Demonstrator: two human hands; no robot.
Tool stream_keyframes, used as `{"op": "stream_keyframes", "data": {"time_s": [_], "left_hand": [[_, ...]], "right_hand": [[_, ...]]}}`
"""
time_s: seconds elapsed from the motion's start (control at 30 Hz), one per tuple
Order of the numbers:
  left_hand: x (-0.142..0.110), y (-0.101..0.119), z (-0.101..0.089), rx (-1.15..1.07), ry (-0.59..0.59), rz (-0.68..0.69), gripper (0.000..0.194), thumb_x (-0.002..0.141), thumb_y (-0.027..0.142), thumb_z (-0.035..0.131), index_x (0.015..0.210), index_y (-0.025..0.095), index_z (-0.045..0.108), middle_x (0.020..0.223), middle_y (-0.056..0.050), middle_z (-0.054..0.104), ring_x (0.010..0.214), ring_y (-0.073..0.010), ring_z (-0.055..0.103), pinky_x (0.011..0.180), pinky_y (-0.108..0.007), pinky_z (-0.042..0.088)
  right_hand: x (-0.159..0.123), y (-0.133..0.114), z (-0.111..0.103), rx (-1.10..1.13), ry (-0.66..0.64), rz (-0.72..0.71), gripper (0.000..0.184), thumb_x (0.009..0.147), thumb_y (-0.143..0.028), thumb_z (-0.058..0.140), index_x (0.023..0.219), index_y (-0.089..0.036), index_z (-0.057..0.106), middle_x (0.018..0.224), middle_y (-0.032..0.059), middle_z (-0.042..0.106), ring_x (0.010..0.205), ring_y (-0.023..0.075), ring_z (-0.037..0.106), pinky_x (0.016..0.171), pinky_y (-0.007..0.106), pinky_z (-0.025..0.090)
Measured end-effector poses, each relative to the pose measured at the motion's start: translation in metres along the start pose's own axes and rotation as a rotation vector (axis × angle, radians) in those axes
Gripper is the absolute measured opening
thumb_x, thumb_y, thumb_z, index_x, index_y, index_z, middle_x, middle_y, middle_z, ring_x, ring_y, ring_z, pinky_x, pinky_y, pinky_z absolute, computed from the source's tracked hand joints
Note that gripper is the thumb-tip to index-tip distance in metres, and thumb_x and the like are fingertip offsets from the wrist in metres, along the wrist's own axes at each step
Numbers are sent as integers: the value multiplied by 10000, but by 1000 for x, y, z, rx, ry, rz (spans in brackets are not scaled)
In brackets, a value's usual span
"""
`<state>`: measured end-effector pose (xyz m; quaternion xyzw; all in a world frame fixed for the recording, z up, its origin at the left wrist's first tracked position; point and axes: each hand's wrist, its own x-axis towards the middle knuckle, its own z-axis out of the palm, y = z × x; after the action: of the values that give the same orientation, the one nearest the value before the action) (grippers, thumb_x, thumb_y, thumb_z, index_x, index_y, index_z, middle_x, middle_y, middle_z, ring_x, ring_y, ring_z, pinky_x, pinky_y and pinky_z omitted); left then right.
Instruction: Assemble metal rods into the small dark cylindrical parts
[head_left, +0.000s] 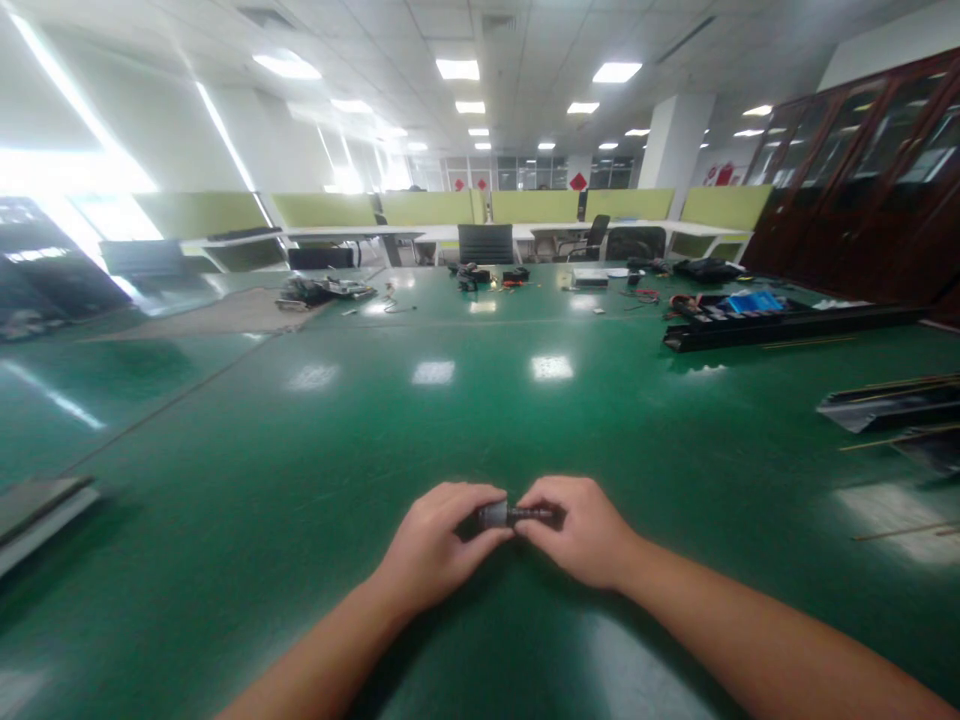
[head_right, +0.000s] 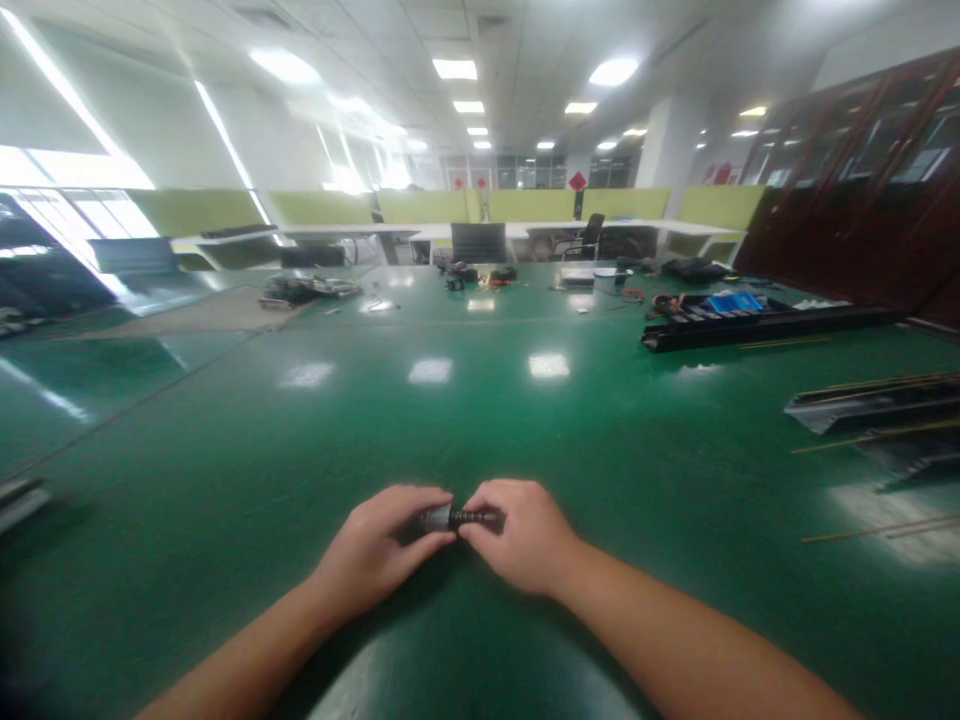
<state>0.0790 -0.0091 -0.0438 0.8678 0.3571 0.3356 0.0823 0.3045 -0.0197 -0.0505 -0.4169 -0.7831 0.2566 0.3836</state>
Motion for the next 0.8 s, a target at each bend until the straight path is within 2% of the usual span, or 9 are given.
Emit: {"op": "stream_keyframes", "data": {"time_s": [0.6,0.8], "left_hand": [[2,2,-1,47,-7,21,253,868,366,691,1081,232,675,983,-50,744,876,-194,697,782,-317,549],[3,2,-1,45,-12,11,258,861,368,700,1085,242,671,991,-32,745,877,-190,697,781,-321,550]], "right_hand": [[1,0,0,10,19,13,16,787,-182,736,795,-187,723,726,-7,683,662,142,600,633,247,407],[1,-1,-1,1,15,23,17,800,-203,734,802,-192,721,746,-1,699,677,149,612,641,250,414]]}}
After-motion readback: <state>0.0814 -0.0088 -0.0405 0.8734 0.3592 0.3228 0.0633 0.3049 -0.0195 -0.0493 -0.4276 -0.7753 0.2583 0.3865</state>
